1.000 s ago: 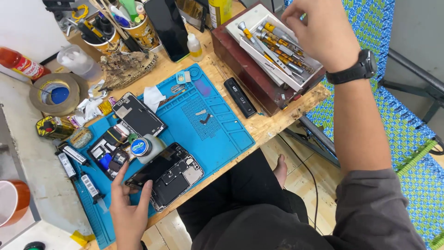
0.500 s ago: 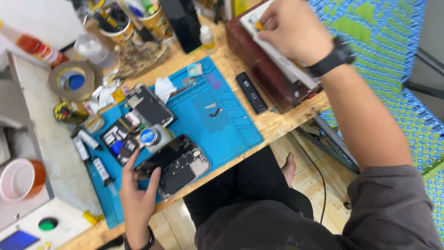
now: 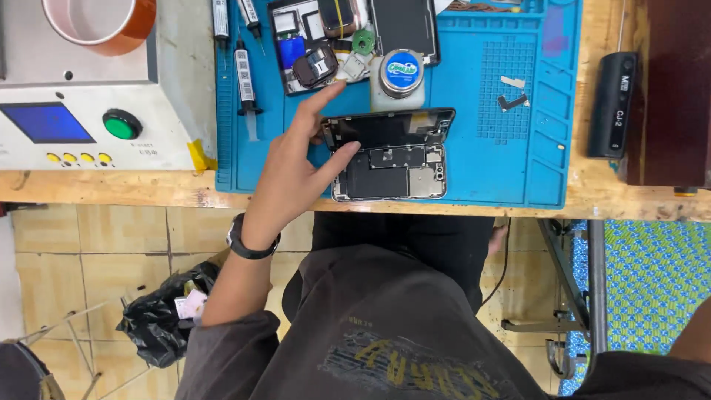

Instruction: The person uses a yellow-handled screwdriver to remove screws from the internal frame of a disassembled smartphone. They then use their fingers to lift and remove a small metal bracket from the device's interior.

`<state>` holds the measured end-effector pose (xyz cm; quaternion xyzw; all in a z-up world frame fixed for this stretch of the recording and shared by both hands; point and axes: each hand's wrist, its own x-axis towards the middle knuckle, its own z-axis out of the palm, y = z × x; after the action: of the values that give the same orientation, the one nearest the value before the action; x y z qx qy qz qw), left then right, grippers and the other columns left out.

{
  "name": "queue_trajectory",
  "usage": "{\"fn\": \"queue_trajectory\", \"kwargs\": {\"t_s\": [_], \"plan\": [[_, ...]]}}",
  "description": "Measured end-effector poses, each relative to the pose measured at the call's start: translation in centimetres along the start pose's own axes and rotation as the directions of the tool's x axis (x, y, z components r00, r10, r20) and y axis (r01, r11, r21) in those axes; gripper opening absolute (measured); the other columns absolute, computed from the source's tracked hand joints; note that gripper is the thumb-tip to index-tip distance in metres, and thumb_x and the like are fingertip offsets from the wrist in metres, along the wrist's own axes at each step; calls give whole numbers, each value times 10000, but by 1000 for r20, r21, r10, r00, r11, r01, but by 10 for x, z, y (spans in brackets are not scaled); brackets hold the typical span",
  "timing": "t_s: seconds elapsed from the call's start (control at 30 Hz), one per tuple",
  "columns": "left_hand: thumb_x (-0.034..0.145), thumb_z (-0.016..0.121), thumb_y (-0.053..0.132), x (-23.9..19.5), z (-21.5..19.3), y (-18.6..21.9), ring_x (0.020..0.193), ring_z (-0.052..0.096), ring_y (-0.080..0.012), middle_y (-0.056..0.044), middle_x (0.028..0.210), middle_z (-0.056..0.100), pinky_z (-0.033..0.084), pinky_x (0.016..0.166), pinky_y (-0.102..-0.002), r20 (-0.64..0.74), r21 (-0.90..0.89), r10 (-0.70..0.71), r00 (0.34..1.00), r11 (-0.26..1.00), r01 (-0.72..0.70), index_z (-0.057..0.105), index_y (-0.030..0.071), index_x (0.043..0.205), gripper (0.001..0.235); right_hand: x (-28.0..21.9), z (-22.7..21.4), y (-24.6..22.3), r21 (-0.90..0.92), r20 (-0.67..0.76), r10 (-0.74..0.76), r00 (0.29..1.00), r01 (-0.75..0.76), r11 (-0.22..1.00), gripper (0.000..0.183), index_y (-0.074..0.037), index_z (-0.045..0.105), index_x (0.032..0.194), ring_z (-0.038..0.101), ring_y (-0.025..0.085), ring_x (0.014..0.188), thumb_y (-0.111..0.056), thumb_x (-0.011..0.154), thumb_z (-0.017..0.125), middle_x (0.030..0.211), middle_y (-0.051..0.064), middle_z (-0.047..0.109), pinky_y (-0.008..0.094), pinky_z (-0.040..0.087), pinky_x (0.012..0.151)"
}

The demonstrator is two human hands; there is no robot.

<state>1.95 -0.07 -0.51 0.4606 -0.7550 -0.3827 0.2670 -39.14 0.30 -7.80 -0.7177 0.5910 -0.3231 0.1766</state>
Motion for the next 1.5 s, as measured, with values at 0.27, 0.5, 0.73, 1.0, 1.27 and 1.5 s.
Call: {"fn": "queue_trajectory", "kwargs": {"t_s": [0.27, 0.5, 0.73, 1.0, 1.27, 1.5], "plan": [[955, 584, 235, 7, -16, -1, 438, 380, -168, -113, 1274, 469, 462, 811, -332, 154, -3, -8, 988, 1000, 9, 198, 192, 1444, 624, -117, -34, 19, 46, -182, 42, 982, -34, 998, 306, 47, 511, 958, 583, 332, 720, -256, 1002, 501, 872, 206, 540, 417, 466, 655], [898, 610, 303, 27, -37, 11, 1164, 558, -346, -192, 1175, 601, 473, 730, -430, 378, 89, -106, 920, 993, 78, 145, 234, 1429, 709, -179, -49, -28, 83, -317, 80, 945, -56, 995, 381, 83, 458, 962, 572, 370, 731, -285, 1059, 426, 885, 247, 498, 430, 466, 678], [877, 687, 139, 49, -36, -8, 543, 497, -215, -118, 864, 567, 390, 510, -351, 465, 47, 45, 884, 996, -75, 220, 105, 1270, 612, -145, -8, -118, 123, -446, 175, 878, -134, 983, 459, 121, 407, 966, 563, 409, 742, -309, 1116, 350, 899, 291, 457, 444, 467, 701], [845, 684, 119, 47, -32, -13, 795, 607, -212, -120, 884, 632, 481, 693, -293, 421, -91, -3, 907, 995, 45, 248, 82, 1178, 550, -56, 67, -193, 237, -254, 250, 934, -190, 953, 293, -46, 244, 1079, 614, 410, 850, 35, 944, 492, 939, 308, 455, 432, 583, 752], [853, 645, 21, 47, -27, -26, 737, 568, -176, -82, 841, 609, 476, 734, -282, 364, -200, 36, 931, 979, 40, 262, 64, 1189, 512, -37, 97, -196, 286, -488, 301, 819, -176, 942, 716, -391, 229, 1464, 510, 474, 765, 177, 1087, 448, 916, 434, 463, 620, 566, 801], [853, 663, 51, 49, -27, -30, 766, 592, -178, -85, 862, 618, 504, 752, -287, 368, -221, 33, 929, 974, 53, 301, 51, 1182, 490, -1, 115, -199, 118, -470, 90, 878, -38, 992, 623, -339, 211, 1352, 539, 490, 650, 70, 941, 436, 836, 438, 455, 551, 503, 602]]}}
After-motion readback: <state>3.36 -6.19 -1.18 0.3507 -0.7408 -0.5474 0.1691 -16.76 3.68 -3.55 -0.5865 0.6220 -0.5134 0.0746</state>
